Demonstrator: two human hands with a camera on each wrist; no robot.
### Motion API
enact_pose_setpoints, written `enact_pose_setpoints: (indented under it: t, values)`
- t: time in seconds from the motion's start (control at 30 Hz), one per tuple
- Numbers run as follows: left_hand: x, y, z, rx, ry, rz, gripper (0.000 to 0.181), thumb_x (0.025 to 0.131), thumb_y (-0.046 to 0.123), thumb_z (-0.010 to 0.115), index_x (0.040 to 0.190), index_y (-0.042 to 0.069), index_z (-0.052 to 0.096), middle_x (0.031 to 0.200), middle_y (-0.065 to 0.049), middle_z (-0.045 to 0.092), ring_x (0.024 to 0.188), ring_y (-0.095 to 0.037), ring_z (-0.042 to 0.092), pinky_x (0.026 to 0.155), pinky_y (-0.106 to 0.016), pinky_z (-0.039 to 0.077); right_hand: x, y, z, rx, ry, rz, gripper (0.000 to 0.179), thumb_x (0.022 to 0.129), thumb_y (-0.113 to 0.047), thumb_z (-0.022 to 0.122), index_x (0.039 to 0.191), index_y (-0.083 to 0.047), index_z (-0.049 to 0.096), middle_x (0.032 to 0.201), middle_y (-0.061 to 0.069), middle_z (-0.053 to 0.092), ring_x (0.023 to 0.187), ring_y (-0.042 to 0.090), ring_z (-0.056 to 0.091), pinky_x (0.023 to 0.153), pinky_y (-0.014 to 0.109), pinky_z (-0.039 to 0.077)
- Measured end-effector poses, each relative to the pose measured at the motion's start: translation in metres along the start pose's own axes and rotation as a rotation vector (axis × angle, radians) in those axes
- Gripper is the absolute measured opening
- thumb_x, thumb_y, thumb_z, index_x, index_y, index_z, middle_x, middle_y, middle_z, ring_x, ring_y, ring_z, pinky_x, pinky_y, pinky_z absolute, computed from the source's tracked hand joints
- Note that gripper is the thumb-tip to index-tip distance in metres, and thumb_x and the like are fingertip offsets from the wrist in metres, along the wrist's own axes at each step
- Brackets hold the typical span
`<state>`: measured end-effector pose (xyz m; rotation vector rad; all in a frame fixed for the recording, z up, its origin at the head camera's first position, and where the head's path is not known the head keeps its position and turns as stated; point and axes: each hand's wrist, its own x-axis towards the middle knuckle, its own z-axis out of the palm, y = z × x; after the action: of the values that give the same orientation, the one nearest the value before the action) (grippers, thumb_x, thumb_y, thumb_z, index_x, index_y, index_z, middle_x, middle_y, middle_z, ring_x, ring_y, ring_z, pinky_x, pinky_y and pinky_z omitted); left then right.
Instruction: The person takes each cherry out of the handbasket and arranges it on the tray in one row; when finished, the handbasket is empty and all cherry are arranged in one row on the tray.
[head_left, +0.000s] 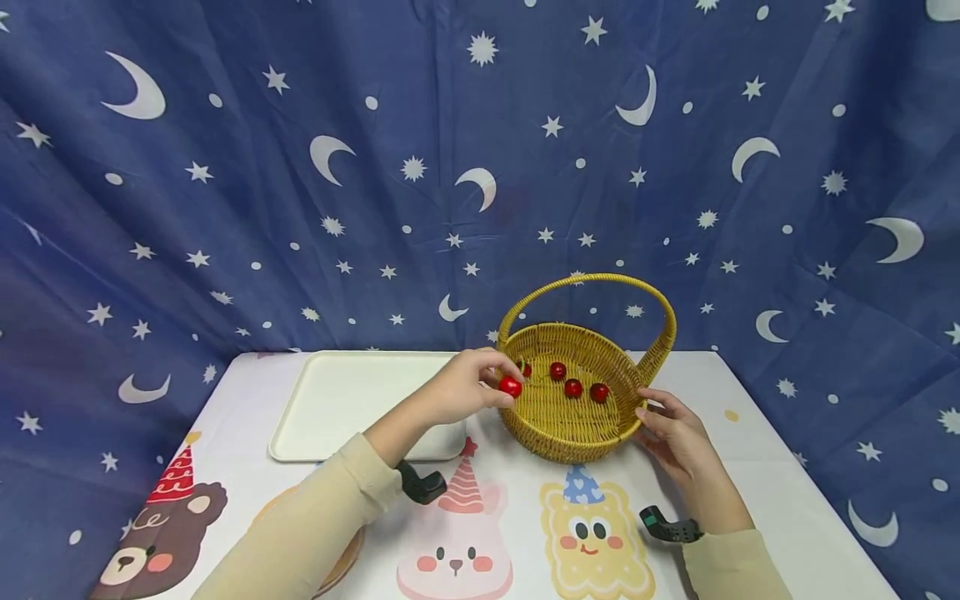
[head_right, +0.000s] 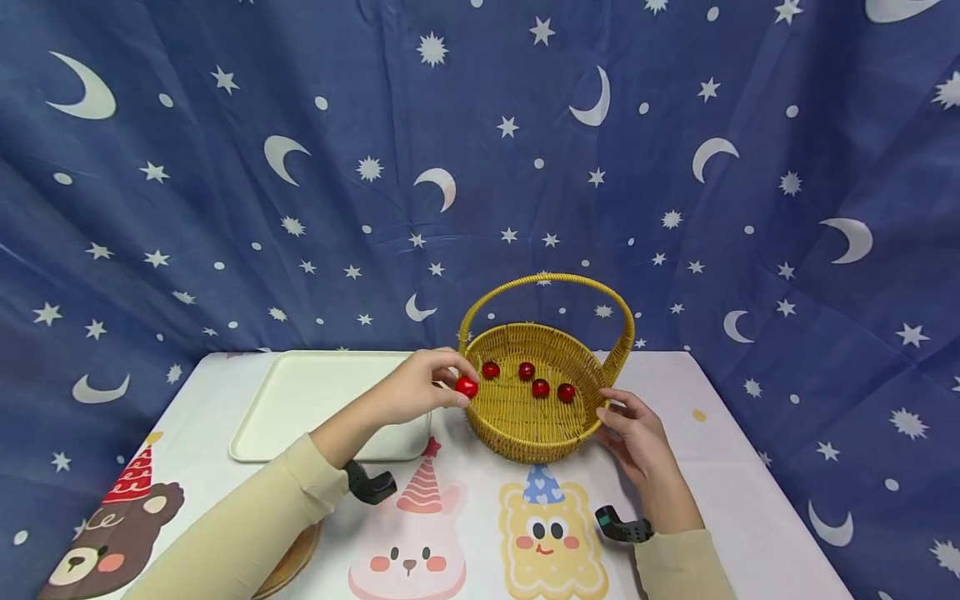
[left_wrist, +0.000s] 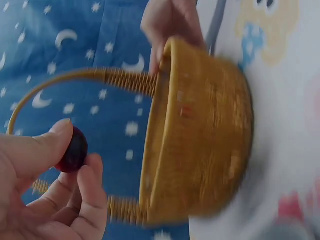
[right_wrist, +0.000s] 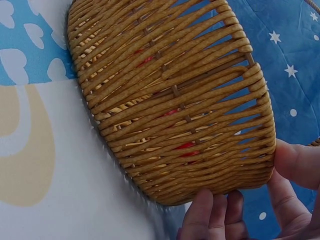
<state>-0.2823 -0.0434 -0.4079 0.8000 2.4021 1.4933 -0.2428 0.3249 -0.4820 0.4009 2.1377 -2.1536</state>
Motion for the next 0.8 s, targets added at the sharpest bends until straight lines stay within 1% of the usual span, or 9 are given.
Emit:
enact_pose_setpoints:
  t: [0.07,0.17,0.23,0.3,0.4,0.5,0.57,0.67,0.8]
  values:
    - [-0.010,-0.010,-0.015,-0.028,0.041,-0.042,0.028,0.089,0.000,0.083,0.114,0.012,0.078,0.118,-0.007,0.073,0.098,-0.020,0.072,0.075,-0.030,0.059,0.000,0.001,0.000,0.004,0.006,-0.002,0.044,0.107,-0.007,0.063,0.149,-0.016,0.058,0.134,0.003,0.047,0.117,0.013,0.058,0.092,0.025,0.058]
    - [-0.021,-0.030,-0.035,-0.069,0.093,-0.102,0.031,0.087,-0.005,0.082,0.115,0.008,0.076,0.119,-0.013,0.074,0.094,-0.021,0.073,0.073,-0.032,0.059,0.000,0.002,0.001,0.005,0.008,-0.007,0.043,0.107,-0.006,0.063,0.148,-0.016,0.058,0.133,0.003,0.047,0.118,0.015,0.058,0.092,0.025,0.058]
    - [-0.026,-0.045,-0.045,-0.059,0.134,-0.145,0.032,0.086,-0.005,0.082,0.115,0.008,0.076,0.119,-0.014,0.074,0.090,-0.020,0.073,0.072,-0.032,0.058,0.000,0.002,0.000,0.004,0.010,-0.004,0.042,0.106,-0.007,0.064,0.147,-0.017,0.059,0.131,0.002,0.047,0.117,0.015,0.058,0.092,0.026,0.057]
    - [-0.029,-0.060,-0.052,-0.020,0.171,-0.181,0.031,0.086,-0.003,0.082,0.114,0.009,0.076,0.120,-0.013,0.073,0.087,-0.018,0.073,0.070,-0.032,0.056,0.000,0.002,0.000,0.000,0.011,-0.003,0.043,0.106,-0.008,0.065,0.147,-0.018,0.059,0.130,0.002,0.048,0.117,0.015,0.058,0.093,0.026,0.058]
    - [-0.031,-0.082,-0.056,0.031,0.212,-0.233,0.029,0.087,0.000,0.083,0.113,0.010,0.076,0.121,-0.013,0.071,0.081,-0.018,0.071,0.064,-0.031,0.054,0.000,0.002,0.000,-0.002,0.016,0.005,0.043,0.105,-0.009,0.066,0.147,-0.018,0.059,0.130,0.001,0.048,0.117,0.014,0.059,0.093,0.027,0.057]
    - [-0.031,-0.101,-0.055,0.065,0.228,-0.279,0.028,0.087,0.001,0.083,0.112,0.010,0.076,0.119,-0.014,0.070,0.077,-0.019,0.069,0.063,-0.030,0.053,0.000,0.002,0.000,-0.005,0.015,0.013,0.044,0.106,-0.009,0.065,0.148,-0.018,0.058,0.132,0.002,0.047,0.117,0.014,0.058,0.093,0.026,0.057]
    - [-0.029,-0.112,-0.053,0.092,0.227,-0.304,0.027,0.087,0.002,0.083,0.112,0.010,0.076,0.118,-0.013,0.071,0.077,-0.018,0.067,0.064,-0.030,0.053,0.000,0.001,0.001,-0.007,0.015,0.018,0.044,0.106,-0.009,0.064,0.148,-0.018,0.057,0.134,0.002,0.046,0.116,0.013,0.058,0.094,0.026,0.057]
    - [-0.027,-0.122,-0.050,0.141,0.222,-0.324,0.027,0.086,0.003,0.084,0.110,0.011,0.076,0.115,-0.010,0.073,0.083,-0.017,0.065,0.070,-0.029,0.051,0.001,0.001,0.001,-0.012,0.012,0.019,0.045,0.107,-0.009,0.063,0.150,-0.017,0.056,0.134,0.003,0.045,0.116,0.013,0.057,0.095,0.027,0.057]
    - [-0.024,-0.128,-0.048,0.189,0.233,-0.341,0.028,0.082,0.004,0.086,0.107,0.011,0.076,0.111,-0.008,0.076,0.092,-0.019,0.066,0.077,-0.030,0.050,0.001,0.001,0.000,-0.023,0.010,0.018,0.046,0.107,-0.010,0.063,0.151,-0.018,0.054,0.136,0.003,0.045,0.117,0.013,0.056,0.096,0.027,0.057]
